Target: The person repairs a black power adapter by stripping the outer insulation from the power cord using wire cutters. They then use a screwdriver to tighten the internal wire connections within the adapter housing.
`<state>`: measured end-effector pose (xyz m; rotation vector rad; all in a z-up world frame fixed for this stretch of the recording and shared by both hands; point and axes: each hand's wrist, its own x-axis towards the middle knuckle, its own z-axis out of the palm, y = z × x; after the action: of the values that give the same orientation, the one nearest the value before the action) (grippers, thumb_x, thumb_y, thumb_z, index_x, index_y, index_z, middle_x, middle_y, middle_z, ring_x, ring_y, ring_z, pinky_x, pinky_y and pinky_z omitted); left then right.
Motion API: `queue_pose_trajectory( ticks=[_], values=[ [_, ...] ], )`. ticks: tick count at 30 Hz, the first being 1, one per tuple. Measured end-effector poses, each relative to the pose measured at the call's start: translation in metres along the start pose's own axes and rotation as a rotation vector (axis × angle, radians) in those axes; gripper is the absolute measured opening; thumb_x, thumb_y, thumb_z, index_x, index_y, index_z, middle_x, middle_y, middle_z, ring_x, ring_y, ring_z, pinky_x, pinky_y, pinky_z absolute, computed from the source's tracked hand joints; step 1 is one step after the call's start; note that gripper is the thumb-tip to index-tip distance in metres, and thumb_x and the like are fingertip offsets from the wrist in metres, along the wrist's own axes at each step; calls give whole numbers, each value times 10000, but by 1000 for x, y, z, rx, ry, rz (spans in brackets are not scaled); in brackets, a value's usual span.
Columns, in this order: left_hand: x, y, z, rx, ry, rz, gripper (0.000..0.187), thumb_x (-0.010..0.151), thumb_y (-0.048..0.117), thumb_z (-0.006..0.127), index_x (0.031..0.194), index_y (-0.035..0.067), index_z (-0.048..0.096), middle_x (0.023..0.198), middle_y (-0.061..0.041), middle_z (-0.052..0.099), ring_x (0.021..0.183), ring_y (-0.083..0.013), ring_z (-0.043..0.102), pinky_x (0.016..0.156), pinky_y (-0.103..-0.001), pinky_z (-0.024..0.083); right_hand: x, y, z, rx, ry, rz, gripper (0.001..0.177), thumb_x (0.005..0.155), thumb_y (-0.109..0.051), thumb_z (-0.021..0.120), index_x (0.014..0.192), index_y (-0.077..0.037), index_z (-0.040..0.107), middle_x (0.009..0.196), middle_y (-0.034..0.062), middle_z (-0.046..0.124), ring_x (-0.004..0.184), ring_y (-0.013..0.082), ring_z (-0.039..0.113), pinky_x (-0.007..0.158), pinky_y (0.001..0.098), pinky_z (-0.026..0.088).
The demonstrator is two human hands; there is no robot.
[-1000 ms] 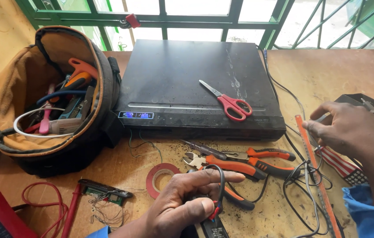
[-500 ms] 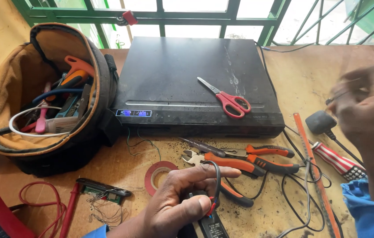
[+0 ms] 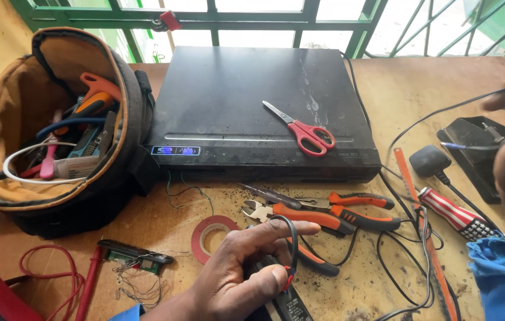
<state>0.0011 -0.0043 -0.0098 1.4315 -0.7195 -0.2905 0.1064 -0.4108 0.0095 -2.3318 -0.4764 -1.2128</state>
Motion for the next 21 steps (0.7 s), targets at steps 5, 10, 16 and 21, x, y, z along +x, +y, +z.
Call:
queue_pose_trajectory(
  ticks=[5,10,16,21],
  values=[
    [0,0,4,75,55,21,592,863,190,550,1438,62,607,690,5,599,588,-77,498,529,-251,369,11,-64,4,536,-244,184,138,957,119,449,1021,3,486,940,195,587,851,248,585,803,358,519],
    [-1,-4,7,54,10,-5,589,903,276,576,1442,38,583,696,13,561,469,-22,385,417,-215,301,6,-112,-3,649,-309,149,111,918,-128,580,916,-17,577,855,167,652,769,243,655,768,346,538],
    [1,-3,6,80,54,41,574,919,267,544,1436,22,589,732,-24,600,617,-104,542,574,-265,422,29,-103,11,-130,-617,358,211,946,-250,670,1128,-164,733,996,53,797,782,283,761,692,432,572],
    [-1,-2,7,87,94,57,544,959,307,452,1413,49,605,685,54,458,593,-87,419,576,-260,333,29,-126,13,-39,-460,416,347,966,-121,677,1311,-97,698,1121,139,755,792,253,736,658,394,592]
  ],
)
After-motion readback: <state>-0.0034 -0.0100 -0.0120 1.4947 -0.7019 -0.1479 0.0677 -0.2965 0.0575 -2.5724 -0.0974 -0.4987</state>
